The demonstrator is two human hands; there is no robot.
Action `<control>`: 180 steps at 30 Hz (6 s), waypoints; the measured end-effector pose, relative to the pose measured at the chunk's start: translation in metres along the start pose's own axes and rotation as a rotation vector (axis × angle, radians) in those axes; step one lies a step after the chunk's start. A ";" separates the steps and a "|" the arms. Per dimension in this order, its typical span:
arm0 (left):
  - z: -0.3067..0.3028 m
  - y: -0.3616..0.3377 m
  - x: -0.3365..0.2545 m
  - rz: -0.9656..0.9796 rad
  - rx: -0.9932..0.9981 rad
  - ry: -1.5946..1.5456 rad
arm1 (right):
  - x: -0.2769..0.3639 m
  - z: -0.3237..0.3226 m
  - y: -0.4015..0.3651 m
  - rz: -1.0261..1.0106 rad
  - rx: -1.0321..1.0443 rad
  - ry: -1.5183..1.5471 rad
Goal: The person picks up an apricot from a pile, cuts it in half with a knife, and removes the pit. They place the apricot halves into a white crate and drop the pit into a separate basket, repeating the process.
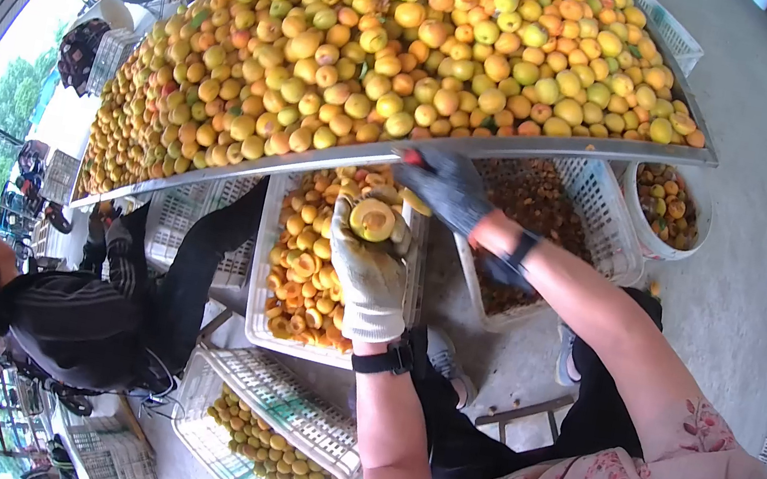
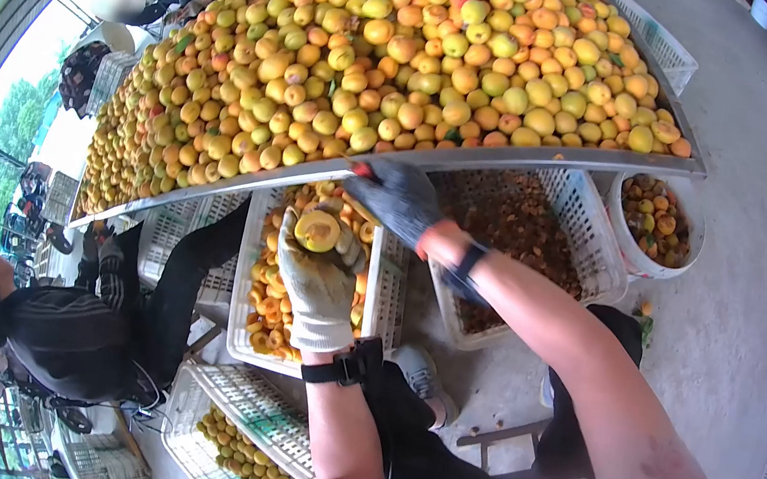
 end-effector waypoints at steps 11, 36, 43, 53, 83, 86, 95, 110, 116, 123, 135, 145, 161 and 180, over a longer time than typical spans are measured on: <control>-0.007 -0.004 -0.006 -0.008 -0.082 -0.021 | 0.052 -0.005 -0.015 0.282 0.055 1.081; 0.058 0.006 0.055 -0.077 -0.072 -0.109 | 0.064 -0.053 -0.013 0.035 -0.153 1.330; 0.062 0.002 0.059 -0.078 -0.154 -0.090 | 0.044 -0.055 -0.007 0.318 -0.115 1.517; 0.058 0.009 0.063 -0.043 -0.129 0.057 | 0.036 -0.059 -0.008 0.306 0.007 1.558; 0.088 0.006 0.073 0.268 0.133 0.631 | 0.004 -0.143 -0.035 0.537 0.180 0.725; 0.076 0.007 0.065 0.279 0.139 0.758 | 0.003 -0.135 -0.036 0.597 0.144 0.799; 0.008 0.014 0.023 0.262 -0.198 1.309 | -0.012 -0.117 -0.019 0.106 0.116 -0.086; -0.018 0.036 -0.015 0.518 -0.706 1.445 | 0.037 0.009 0.135 -0.123 0.076 -0.754; -0.023 0.039 -0.010 0.508 -0.528 1.100 | 0.002 0.045 0.167 -0.043 0.103 -0.851; -0.014 0.042 -0.012 0.287 -0.146 0.088 | 0.032 -0.031 0.100 0.281 0.401 0.731; 0.013 0.029 0.000 0.277 0.075 0.176 | 0.041 -0.035 0.012 0.483 0.308 0.777; 0.005 0.022 -0.015 0.287 0.074 -0.054 | 0.042 -0.039 -0.043 -0.202 0.138 0.062; 0.017 0.011 0.007 0.239 -0.073 0.123 | 0.038 -0.032 -0.059 0.195 0.134 0.303; 0.018 0.027 0.031 0.172 -0.049 0.069 | 0.017 -0.036 -0.054 0.087 0.093 0.049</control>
Point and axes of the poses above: each hand's wrist, its own y-axis towards the middle knuckle, its own z-axis out of the palm, x = y × z, the point moved 1 cm from there along y, towards the middle knuckle, and after that the axes turned 5 degrees about y, right-handed, at the moved point
